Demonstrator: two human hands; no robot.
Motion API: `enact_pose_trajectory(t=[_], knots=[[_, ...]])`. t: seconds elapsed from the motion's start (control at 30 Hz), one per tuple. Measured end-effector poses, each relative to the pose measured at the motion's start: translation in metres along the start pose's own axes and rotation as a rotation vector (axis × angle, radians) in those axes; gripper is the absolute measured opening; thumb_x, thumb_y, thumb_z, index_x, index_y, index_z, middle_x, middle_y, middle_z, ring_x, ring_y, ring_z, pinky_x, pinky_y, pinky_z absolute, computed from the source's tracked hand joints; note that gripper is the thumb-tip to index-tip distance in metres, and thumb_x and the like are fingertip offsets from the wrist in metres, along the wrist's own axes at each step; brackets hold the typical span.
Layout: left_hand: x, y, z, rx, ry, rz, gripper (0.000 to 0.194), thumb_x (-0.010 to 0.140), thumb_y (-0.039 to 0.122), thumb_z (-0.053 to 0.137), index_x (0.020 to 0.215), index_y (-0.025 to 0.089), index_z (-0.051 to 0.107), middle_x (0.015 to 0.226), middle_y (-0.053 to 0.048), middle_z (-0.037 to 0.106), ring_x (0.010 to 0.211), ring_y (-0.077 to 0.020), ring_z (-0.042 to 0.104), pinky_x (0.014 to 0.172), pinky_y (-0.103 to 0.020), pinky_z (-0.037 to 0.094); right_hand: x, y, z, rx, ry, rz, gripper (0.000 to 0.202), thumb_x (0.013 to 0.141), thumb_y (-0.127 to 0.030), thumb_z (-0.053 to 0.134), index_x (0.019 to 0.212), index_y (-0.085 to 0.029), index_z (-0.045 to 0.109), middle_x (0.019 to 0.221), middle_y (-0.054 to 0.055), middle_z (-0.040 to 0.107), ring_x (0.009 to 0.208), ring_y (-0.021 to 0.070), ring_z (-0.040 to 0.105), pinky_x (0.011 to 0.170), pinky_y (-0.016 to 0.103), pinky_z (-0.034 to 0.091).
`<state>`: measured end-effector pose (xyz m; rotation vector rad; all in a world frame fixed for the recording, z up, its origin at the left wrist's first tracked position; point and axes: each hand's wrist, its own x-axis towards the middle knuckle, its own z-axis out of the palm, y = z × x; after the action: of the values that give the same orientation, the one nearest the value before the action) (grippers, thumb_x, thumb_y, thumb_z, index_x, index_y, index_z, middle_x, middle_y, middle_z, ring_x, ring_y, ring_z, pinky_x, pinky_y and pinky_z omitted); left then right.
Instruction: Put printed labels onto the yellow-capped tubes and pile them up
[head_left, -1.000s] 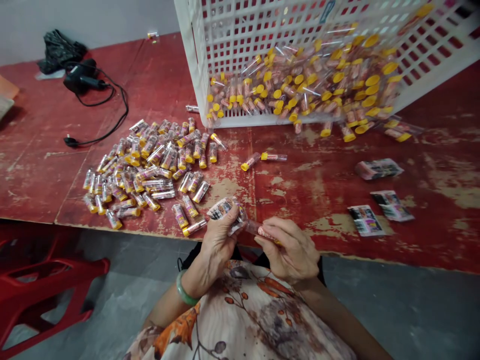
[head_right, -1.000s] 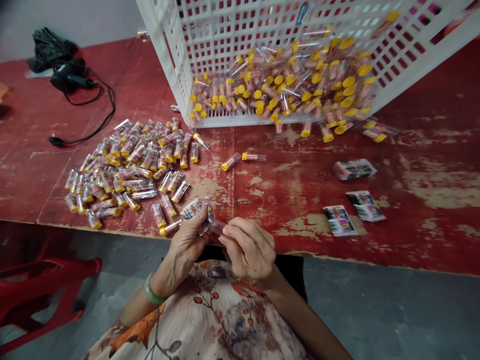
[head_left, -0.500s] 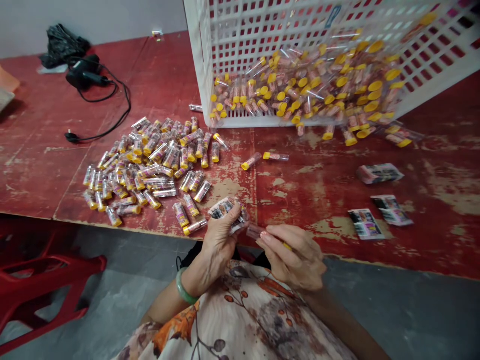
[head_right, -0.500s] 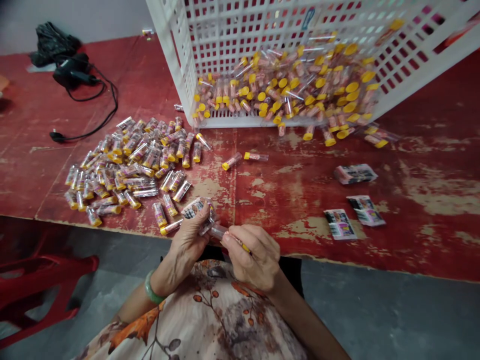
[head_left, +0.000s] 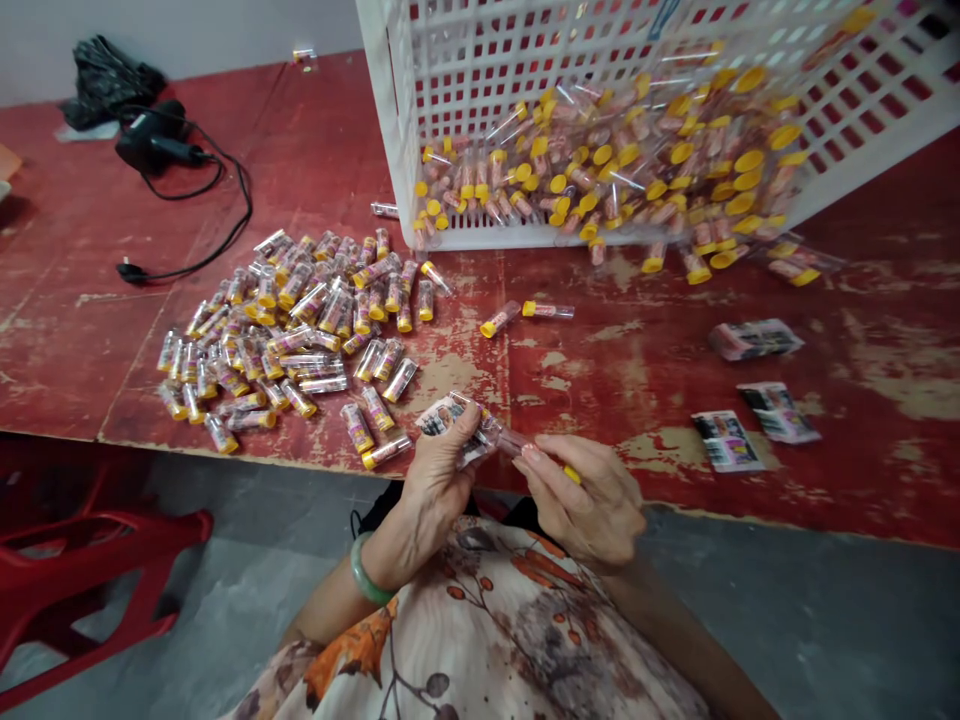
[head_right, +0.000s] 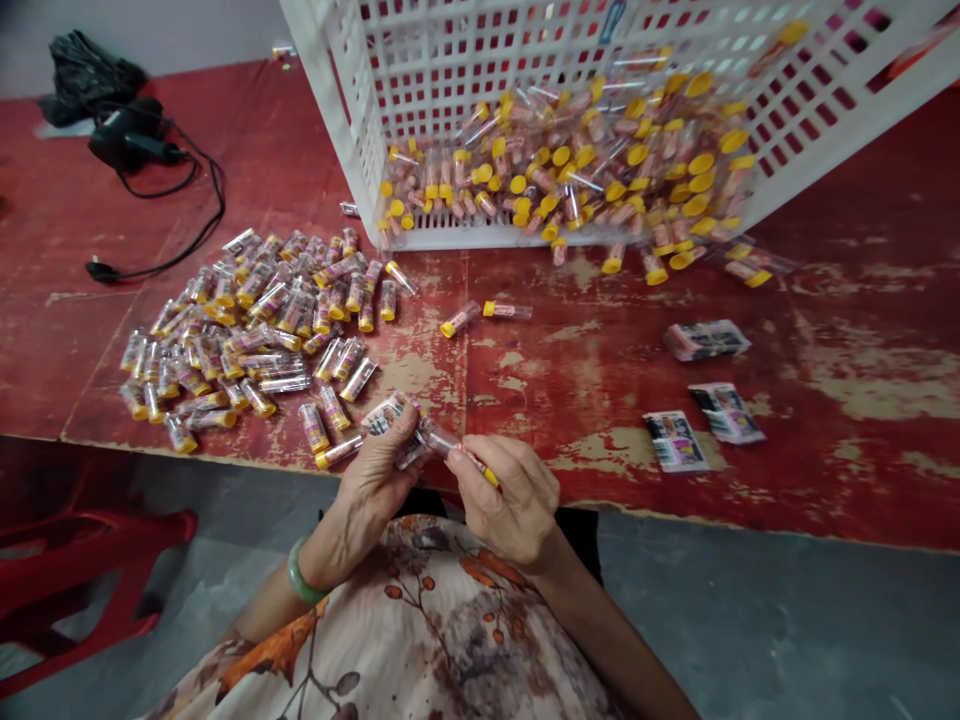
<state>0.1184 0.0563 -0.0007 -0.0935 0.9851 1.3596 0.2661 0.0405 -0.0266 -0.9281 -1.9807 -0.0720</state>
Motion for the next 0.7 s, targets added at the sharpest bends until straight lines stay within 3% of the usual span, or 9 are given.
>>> enact_pose_trajectory(t=[0.2,0.4,0.5,0.7], knots=[[0.002,-0.003,-0.003,0.005,-0.021,-0.009,0.032,0.057,0.027,0.084,0.075,0.015,0.061,0.071,0.002,0.064,0.061,-0.0101,0.059,0.066,-0.026,0.048,-0.001,0.001,0.000,-0.040,0.026,-0.113,0.042,0.070,-0.004,0.069,0.110,-0.018,0.061,0.099,0.008,0.067,0.091,0.0198,0.064,0.078,0.034,0.057],[0.000,-0.007,-0.004,0.030,-0.042,0.055,0.028,0.059,0.024,0.083,0.073,0.014,0.061,0.068,0.003,0.062,0.058,-0.0084,0.056,0.062,-0.023,0.047,-0.003,-0.005,0.005,-0.020,0.042,0.011,0.053,0.067,-0.008,0.076,0.116,-0.016,0.057,0.097,0.010,0.068,0.084,0.0181,0.066,0.072,0.030,0.057],[-0.001,-0.007,-0.006,0.040,-0.075,0.063,0.025,0.062,0.023,0.081,0.075,0.015,0.062,0.071,0.003,0.063,0.061,-0.0087,0.058,0.064,-0.023,0.047,-0.004,-0.006,0.007,-0.071,0.018,-0.047,0.051,0.068,-0.011,0.077,0.115,-0.014,0.057,0.096,0.010,0.069,0.080,0.0180,0.066,0.069,0.029,0.057],[-0.004,-0.007,-0.006,0.107,-0.071,0.112,0.036,0.053,0.024,0.085,0.081,0.016,0.064,0.074,0.002,0.066,0.063,-0.0105,0.059,0.066,-0.026,0.048,-0.006,-0.013,0.016,-0.055,0.040,0.026,0.048,0.074,-0.014,0.073,0.117,-0.018,0.054,0.095,0.008,0.069,0.081,0.0173,0.067,0.069,0.028,0.057]])
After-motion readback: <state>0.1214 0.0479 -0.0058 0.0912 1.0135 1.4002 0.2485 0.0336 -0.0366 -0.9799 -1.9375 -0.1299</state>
